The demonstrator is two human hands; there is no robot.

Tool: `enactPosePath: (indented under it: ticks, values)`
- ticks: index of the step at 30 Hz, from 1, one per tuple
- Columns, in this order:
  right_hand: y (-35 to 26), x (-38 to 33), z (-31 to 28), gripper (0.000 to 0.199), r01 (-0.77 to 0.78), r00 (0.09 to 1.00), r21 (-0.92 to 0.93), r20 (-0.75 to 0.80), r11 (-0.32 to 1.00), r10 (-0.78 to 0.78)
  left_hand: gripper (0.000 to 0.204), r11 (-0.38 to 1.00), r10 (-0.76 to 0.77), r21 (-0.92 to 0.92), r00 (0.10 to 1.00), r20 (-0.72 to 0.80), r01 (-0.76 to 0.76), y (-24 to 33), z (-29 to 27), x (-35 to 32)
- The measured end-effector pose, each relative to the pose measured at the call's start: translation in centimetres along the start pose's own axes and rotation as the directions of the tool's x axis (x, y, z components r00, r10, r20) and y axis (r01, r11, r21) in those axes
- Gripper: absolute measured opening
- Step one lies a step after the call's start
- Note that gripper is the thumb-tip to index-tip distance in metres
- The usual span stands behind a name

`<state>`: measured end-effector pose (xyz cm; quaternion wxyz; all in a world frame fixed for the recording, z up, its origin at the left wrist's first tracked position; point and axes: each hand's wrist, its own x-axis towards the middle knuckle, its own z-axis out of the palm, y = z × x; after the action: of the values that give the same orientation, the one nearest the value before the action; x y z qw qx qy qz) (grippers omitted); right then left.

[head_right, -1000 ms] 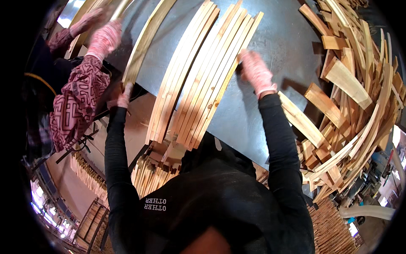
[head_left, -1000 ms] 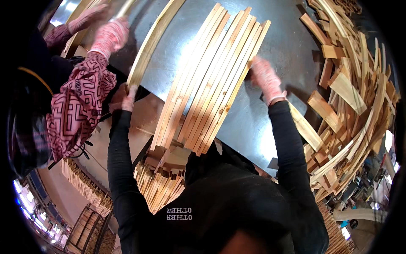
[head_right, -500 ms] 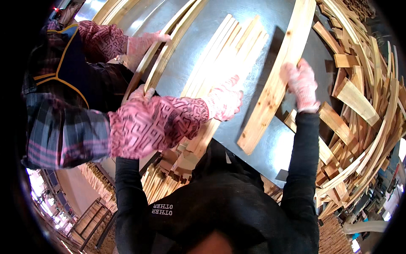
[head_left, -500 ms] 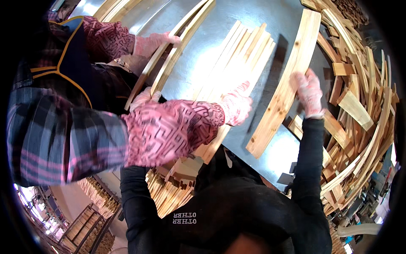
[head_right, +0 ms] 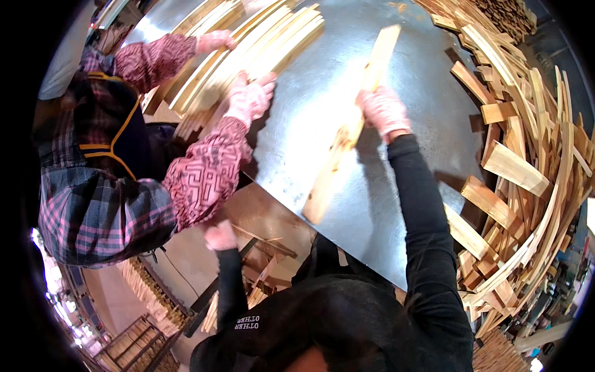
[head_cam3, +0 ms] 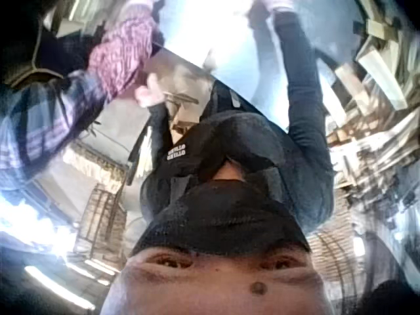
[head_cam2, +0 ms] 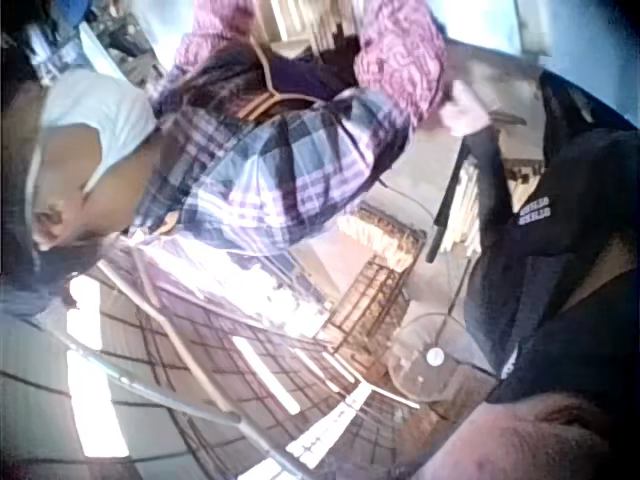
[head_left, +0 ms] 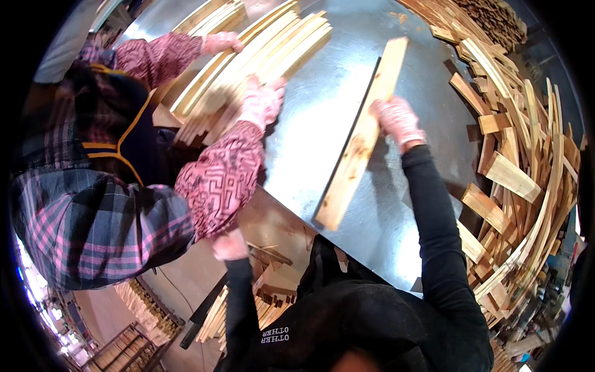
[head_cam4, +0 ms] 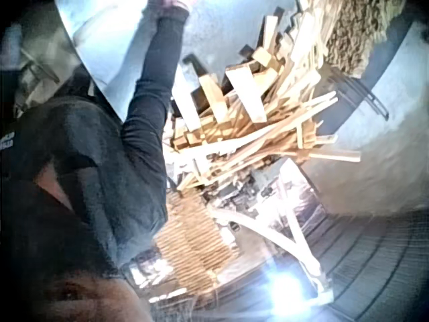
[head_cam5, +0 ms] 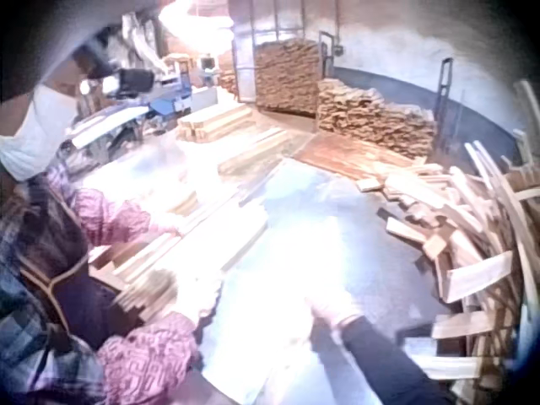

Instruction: The person picks up wooden planks from a large pile on a metal table and stacks them neatly. They repeatedly gather planks, align them, and place them into a growing stack, occasionally moving the stack to a nearby rack.

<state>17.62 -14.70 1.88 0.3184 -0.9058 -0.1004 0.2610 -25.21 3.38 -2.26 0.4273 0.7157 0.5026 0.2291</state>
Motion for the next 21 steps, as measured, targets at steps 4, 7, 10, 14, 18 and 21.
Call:
enactPosePath:
  ticks: [4, 7, 10, 14, 18, 21]
  values:
    - [0.3, -1.1, 8.1, 0.031, 0.298, 0.931, -0.307, -0.114, 0.904, -0.346, 0.084, 0.991, 0.110, 0.047, 0.958, 0.263, -0.127, 0.5, 5.4, -5.3]
    - [1.0, 0.9, 10.3, 0.043, 0.318, 0.946, 0.082, -0.090, 0.945, -0.311, 0.094, 0.881, 0.221, 0.295, 0.874, 0.433, -0.369, 8.8, 10.7, -3.8]
    - [1.2, -5.5, 7.7, 0.044, 0.314, 0.949, 0.009, 0.003, 0.949, -0.314, 0.071, 0.312, 0.167, 0.586, 0.650, 0.741, -0.748, 7.6, 15.8, 0.8]
    - [13.0, -18.6, -1.7, 0.066, 0.419, 0.814, -0.427, -0.215, 0.801, -0.540, 0.051, 0.886, 0.311, 0.084, 0.719, 0.621, -0.456, 0.0, 13.9, 4.8]
    - [27.3, -24.7, -10.8, 0.054, -0.106, 0.922, -0.771, -0.312, 0.628, -0.227, 0.045, 0.707, 0.482, 0.464, 0.844, 0.236, -0.534, 8.0, 8.7, -6.3]
    - [23.2, -21.9, -8.8, 0.020, 0.330, 0.741, -0.437, -0.430, 0.837, -0.516, 0.042, 0.843, 0.469, -0.030, 0.708, 0.527, -0.536, 7.2, 12.0, -13.8]
